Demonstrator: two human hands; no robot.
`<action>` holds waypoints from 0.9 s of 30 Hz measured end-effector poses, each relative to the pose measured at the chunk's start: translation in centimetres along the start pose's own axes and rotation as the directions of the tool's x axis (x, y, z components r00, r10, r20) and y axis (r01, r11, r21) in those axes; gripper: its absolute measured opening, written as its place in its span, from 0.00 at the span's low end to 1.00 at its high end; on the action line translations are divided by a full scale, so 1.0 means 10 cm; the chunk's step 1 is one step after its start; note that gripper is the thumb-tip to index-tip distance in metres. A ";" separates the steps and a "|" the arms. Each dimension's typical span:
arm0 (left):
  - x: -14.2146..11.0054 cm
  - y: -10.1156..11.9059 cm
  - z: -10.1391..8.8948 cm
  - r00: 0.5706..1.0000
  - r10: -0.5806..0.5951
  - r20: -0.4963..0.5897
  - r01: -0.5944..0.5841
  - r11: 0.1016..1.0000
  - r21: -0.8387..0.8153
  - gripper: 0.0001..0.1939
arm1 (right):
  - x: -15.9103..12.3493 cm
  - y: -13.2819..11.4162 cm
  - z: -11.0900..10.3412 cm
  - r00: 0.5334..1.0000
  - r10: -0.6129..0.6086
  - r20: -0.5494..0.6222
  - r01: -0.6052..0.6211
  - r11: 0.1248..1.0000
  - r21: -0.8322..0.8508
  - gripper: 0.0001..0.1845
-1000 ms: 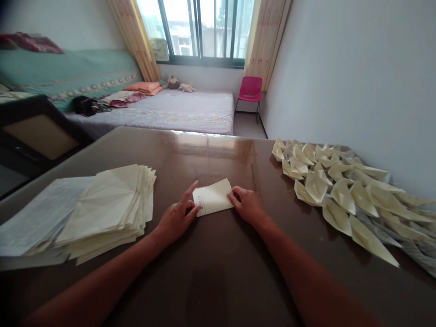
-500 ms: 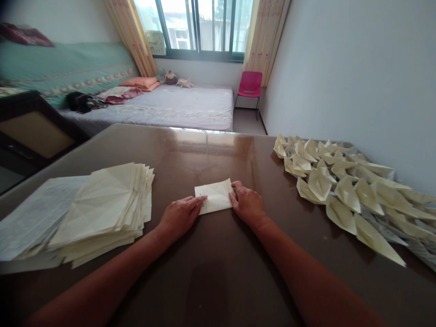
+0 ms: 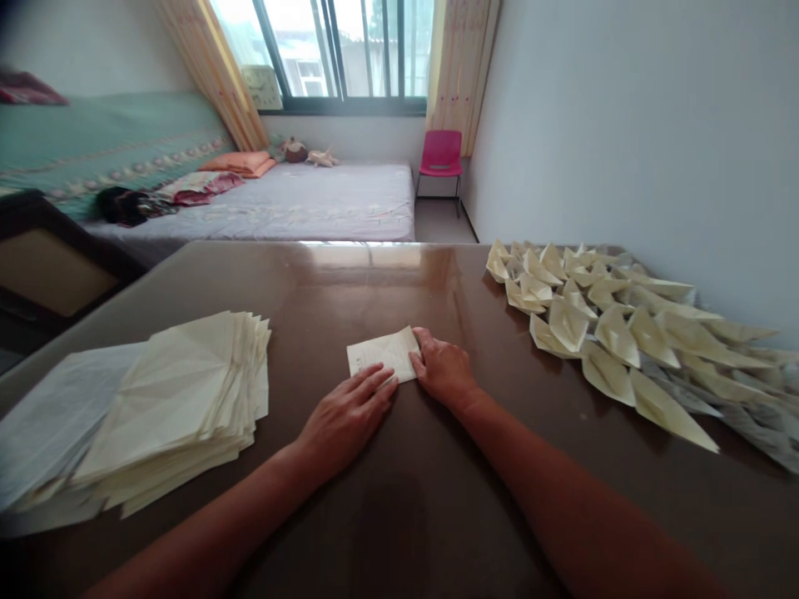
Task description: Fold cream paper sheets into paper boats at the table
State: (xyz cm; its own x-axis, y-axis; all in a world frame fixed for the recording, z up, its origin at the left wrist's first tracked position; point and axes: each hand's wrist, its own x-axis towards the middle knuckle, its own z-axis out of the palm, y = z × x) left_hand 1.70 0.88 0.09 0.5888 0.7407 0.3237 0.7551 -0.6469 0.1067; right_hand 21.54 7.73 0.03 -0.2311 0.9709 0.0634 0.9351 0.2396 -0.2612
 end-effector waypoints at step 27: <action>-0.05 -0.17 -0.07 0.994 0.028 0.105 -0.053 0.966 0.251 0.17 | -0.02 0.20 -0.13 0.819 -0.568 -0.084 0.574 0.809 0.127 0.17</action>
State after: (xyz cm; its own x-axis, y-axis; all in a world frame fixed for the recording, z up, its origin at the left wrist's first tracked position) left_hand -0.09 1.50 0.38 0.6364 0.7375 0.2259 0.7708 -0.6190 -0.1505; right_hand 23.86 8.00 0.73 -0.6978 0.6586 0.2815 0.5894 0.7513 -0.2969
